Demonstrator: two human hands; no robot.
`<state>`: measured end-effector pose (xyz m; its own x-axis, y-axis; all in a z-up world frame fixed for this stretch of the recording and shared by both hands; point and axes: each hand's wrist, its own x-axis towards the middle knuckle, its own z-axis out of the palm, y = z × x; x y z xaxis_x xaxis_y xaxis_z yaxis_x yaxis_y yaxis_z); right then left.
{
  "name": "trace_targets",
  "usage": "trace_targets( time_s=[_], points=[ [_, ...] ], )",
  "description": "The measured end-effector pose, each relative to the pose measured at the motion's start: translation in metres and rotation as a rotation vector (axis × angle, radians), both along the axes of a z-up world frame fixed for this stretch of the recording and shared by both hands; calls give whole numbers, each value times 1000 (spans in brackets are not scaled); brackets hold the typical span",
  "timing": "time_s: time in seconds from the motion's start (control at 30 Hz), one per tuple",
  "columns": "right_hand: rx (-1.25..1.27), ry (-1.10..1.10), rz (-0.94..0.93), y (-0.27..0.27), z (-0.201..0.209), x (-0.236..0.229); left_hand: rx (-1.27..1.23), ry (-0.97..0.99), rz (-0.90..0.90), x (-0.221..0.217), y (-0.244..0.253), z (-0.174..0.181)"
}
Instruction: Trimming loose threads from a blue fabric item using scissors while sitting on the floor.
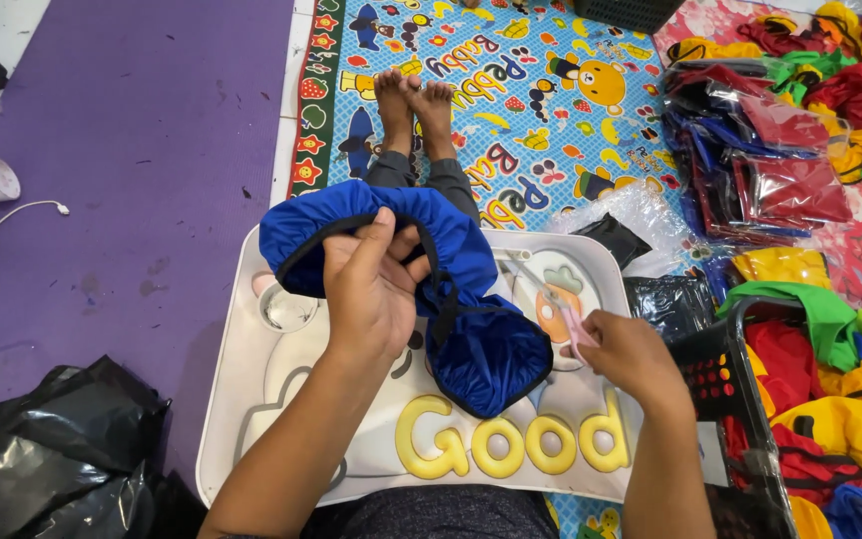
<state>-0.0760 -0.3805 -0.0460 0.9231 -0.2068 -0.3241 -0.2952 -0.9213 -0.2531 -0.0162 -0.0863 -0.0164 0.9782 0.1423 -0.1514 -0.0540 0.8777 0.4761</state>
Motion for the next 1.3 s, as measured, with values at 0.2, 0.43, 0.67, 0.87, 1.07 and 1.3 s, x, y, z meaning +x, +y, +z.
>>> trace_targets(
  time_s=[0.2,0.43,0.67,0.87,1.07,1.3],
  points=[
    [-312,162,32,-19,-64,-6,-21,-20,-29,-4,-1,-1],
    [-315,213,81,-10,-42,-1,13,-70,-57,-6,-2,4],
    [-118,86,78,-5,-8,-5,68,-108,-52,-8,-6,7],
    [452,-818,295,78,50,4,80,-120,-64,-20,-14,18],
    [372,-1168,547,140,72,37,91,-125,-55,-13,-17,-8],
    [600,-1356,511,115,38,73,100,-136,28,11,-1,-14]
  ],
)
